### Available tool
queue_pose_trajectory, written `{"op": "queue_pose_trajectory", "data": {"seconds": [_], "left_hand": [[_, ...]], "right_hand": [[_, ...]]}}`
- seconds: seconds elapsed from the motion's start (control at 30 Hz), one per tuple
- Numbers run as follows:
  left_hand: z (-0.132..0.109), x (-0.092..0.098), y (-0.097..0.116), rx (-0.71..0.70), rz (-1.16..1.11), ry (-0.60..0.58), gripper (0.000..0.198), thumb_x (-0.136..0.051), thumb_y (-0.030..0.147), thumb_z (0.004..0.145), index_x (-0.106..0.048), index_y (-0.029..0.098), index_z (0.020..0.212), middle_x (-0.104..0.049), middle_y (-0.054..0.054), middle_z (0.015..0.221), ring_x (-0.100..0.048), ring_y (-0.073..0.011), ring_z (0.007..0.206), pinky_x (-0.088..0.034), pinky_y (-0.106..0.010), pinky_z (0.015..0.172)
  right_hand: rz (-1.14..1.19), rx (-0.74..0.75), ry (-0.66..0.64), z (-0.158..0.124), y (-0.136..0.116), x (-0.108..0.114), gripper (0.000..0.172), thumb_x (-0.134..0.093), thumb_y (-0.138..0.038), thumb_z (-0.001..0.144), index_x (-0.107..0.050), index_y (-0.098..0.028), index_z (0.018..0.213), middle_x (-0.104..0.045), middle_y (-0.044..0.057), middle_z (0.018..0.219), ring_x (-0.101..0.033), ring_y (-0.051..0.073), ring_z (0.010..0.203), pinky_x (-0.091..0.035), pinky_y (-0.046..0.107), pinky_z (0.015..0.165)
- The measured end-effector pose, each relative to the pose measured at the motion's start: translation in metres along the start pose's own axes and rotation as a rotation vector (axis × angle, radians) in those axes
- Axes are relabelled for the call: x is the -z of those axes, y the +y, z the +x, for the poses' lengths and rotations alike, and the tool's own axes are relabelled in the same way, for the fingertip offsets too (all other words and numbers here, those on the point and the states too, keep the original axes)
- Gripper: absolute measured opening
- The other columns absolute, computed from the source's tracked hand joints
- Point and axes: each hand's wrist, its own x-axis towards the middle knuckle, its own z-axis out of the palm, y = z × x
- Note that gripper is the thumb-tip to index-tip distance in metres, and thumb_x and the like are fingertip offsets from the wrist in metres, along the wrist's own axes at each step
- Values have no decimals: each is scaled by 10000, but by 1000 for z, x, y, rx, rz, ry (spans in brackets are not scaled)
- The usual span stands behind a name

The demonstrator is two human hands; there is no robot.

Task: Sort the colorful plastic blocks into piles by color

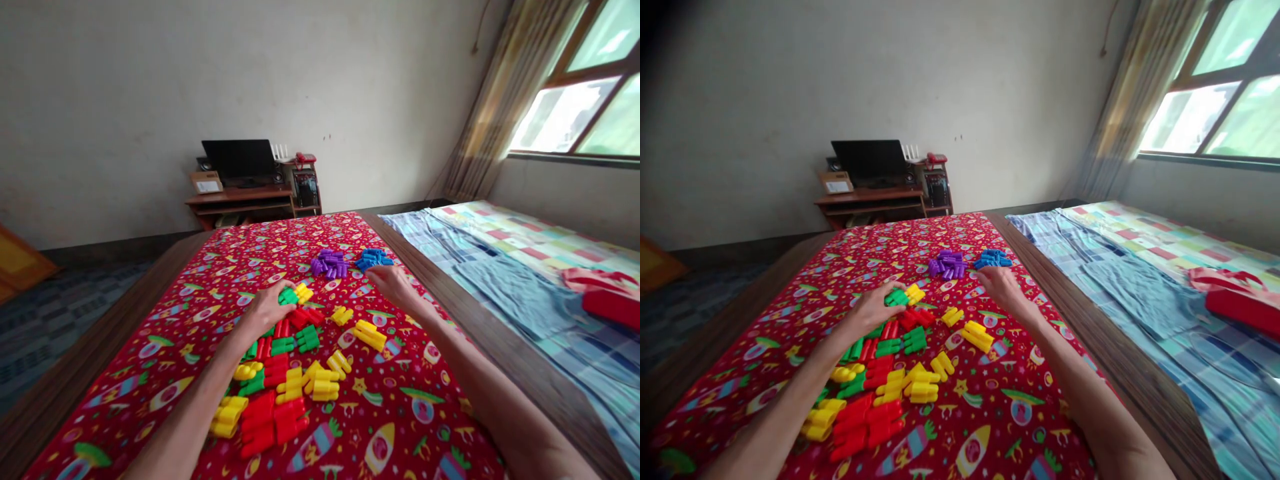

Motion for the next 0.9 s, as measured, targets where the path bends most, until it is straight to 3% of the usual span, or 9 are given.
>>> {"op": "queue_pose_trajectory", "data": {"seconds": [0.13, 0.27, 0.37, 0.5, 0.6, 0.67, 0.77, 0.9], "left_hand": [[-15, 3, 29, -200, -202, -58, 377, -655, 257, 702, -656, 230, 1077, -731, -9, 1000, -674, -219, 881, -504, -268, 745], [-25, 4, 46, -195, -254, -102, 356, -640, 207, 673, -688, 225, 1026, -742, -8, 969, -673, -227, 885, -501, -273, 771], [-26, 7, 41, -128, -269, -158, 348, -620, 196, 670, -685, 211, 1012, -739, -6, 884, -678, -221, 805, -499, -270, 694], [-24, 12, 18, -106, -246, -175, 302, -615, 190, 640, -680, 212, 934, -728, -15, 857, -681, -238, 812, -499, -289, 687], [-21, 16, 10, -43, -339, -160, 302, -653, 229, 607, -641, 209, 908, -721, -22, 862, -684, -254, 868, -518, -303, 704], [-21, 15, 14, -27, -430, -148, 327, -679, 259, 595, -604, 207, 909, -715, -15, 848, -687, -247, 856, -528, -305, 700], [-23, 6, 30, -89, -470, -128, 300, -684, 255, 607, -572, 211, 881, -707, -6, 828, -689, -227, 806, -537, -307, 698], [-23, -8, 37, -169, -449, -104, 318, -677, 230, 654, -561, 213, 950, -705, -33, 925, -691, -222, 856, -560, -328, 747]], "right_hand": [[392, 240, -161, -12, -46, -39, 378, -533, -354, 906, -654, -165, 1210, -729, 79, 1016, -666, 185, 852, -463, 247, 718], [446, 218, -233, -20, -62, -55, 246, -580, -246, 868, -722, -147, 1043, -718, 33, 806, -614, 129, 669, -408, 205, 609], [386, 210, -240, -21, -59, -56, 185, -585, -211, 863, -736, -143, 946, -684, 16, 700, -552, 102, 581, -355, 197, 559], [226, 253, -137, -21, -51, -49, 164, -574, -169, 864, -727, -146, 920, -670, 33, 672, -537, 109, 577, -330, 214, 561], [245, 273, -243, -22, -50, -43, 165, -587, -227, 878, -731, -154, 911, -694, 49, 721, -579, 123, 611, -351, 214, 570], [300, 293, -297, -25, -55, -41, 213, -600, -313, 881, -729, -166, 965, -717, 58, 806, -611, 139, 667, -378, 215, 591], [397, 301, -265, -30, -63, -45, 274, -567, -356, 901, -702, -181, 1063, -720, 49, 874, -616, 137, 701, -394, 211, 610], [349, 278, -233, -24, -62, -43, 215, -547, -295, 905, -716, -164, 883, -657, 7, 676, -532, 97, 570, -340, 203, 557]]}}
